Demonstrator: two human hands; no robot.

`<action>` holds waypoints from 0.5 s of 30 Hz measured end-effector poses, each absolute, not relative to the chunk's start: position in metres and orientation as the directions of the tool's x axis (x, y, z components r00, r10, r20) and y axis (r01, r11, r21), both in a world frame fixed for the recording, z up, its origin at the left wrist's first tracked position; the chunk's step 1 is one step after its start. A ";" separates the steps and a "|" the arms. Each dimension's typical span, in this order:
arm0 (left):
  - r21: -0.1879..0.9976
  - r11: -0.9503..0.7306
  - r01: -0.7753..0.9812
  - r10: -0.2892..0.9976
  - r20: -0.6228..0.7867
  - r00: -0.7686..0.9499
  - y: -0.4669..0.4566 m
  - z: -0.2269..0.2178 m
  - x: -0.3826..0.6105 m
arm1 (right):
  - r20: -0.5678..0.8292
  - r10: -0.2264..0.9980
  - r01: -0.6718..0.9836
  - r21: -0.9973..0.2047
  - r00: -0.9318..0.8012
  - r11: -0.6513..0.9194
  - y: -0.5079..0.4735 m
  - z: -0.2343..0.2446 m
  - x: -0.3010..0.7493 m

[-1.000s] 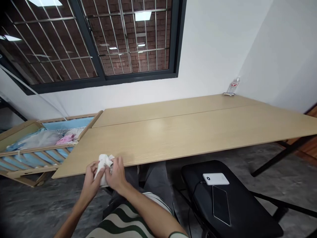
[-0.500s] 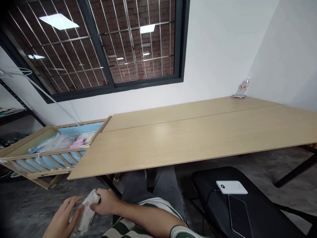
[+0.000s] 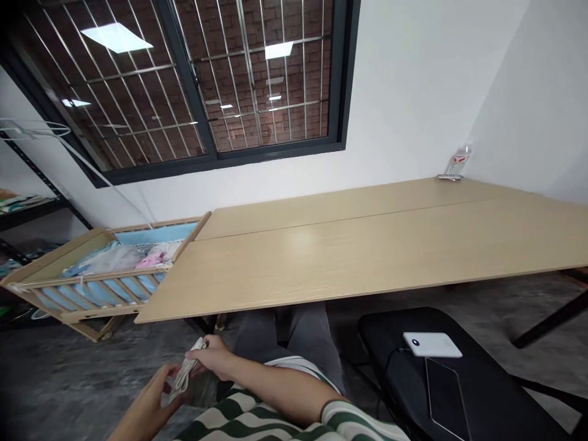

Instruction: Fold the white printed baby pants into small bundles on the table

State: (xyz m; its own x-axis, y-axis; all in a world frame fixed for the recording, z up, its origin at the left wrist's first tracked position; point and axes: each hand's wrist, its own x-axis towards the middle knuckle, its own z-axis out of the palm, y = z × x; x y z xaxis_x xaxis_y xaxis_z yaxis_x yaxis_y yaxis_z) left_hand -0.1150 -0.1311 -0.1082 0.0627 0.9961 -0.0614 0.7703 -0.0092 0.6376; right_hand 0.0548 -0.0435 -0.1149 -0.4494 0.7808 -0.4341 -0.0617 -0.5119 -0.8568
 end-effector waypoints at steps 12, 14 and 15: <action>0.729 -0.034 0.684 0.999 -0.001 0.050 -0.129 -0.082 -0.117 | -0.279 0.673 -0.212 -0.807 -0.685 -0.551 -0.048 -0.106 0.061; 0.748 -0.042 0.662 0.999 0.010 0.052 -0.126 -0.086 -0.123 | -0.242 0.660 -0.198 -0.832 -0.711 -0.519 -0.053 -0.107 0.058; 0.751 -0.047 0.659 0.998 0.015 0.055 -0.125 -0.088 -0.127 | -0.230 0.655 -0.190 -0.843 -0.720 -0.504 -0.055 -0.108 0.057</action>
State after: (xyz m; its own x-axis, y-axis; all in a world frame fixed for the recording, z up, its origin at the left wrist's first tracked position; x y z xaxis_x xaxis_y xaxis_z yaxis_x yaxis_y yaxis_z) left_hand -0.1266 -0.1247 -0.0884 0.0554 0.9984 0.0145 0.6586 -0.0474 0.7510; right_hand 0.0565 -0.0551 -0.1081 -0.7203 0.6546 -0.2296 -0.1895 -0.5041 -0.8426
